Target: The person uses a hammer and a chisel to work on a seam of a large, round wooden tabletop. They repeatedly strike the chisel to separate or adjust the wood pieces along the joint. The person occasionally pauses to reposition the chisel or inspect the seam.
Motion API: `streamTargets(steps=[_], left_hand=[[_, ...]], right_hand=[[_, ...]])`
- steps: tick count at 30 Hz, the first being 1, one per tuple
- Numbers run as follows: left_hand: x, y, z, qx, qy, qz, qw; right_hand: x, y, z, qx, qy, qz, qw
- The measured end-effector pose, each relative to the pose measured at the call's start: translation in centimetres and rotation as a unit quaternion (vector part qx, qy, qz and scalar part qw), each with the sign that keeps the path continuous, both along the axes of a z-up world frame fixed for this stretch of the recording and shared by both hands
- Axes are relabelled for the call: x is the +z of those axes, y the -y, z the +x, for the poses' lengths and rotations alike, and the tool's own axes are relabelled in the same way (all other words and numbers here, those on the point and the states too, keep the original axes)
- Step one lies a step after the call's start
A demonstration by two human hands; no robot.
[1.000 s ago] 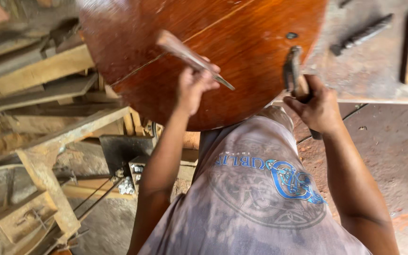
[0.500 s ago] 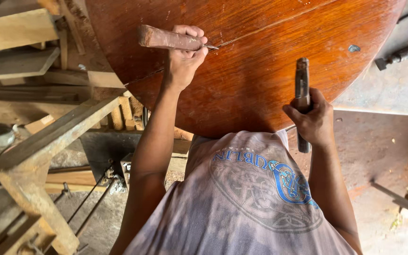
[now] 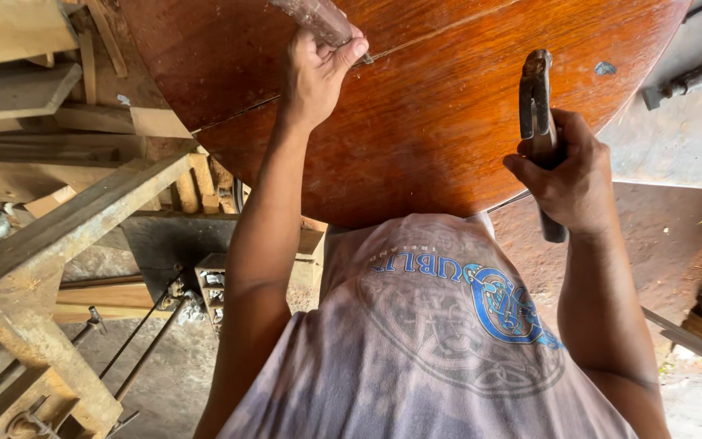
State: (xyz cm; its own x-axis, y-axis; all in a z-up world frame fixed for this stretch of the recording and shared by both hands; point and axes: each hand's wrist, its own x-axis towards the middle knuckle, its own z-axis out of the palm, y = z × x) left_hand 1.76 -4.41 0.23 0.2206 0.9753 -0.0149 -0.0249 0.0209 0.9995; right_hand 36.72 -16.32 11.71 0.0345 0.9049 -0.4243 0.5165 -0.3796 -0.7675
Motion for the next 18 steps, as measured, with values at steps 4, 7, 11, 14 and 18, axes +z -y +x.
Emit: streamTargets(steps=[4,7,11,14,18], left_hand=[[-0.2,0.7,0.8,0.049,-0.029,-0.002,0.998],[-0.3,0.5,1.3,0.07,-0.02,0.002,0.997],[-0.3,0.9,1.5,0.071,-0.07,-0.014,0.995],[-0.1,0.9,1.9,0.054,-0.156,0.005,0.986],[1.2,0.3,3.2,0.016,-0.187,0.092,0.978]], right_hand=[[0.4,-0.1,1.3,0.01,-0.008,0.02,1.0],[0.6,-0.2,1.5,0.021,-0.017,0.035,0.999],[1.0,-0.7,1.6,0.05,0.011,0.036,0.998],[2.4,-2.0,1.0,0.104,0.032,0.102,0.989],[6.7,-5.3,0.2,0.144,-0.012,0.243,0.959]])
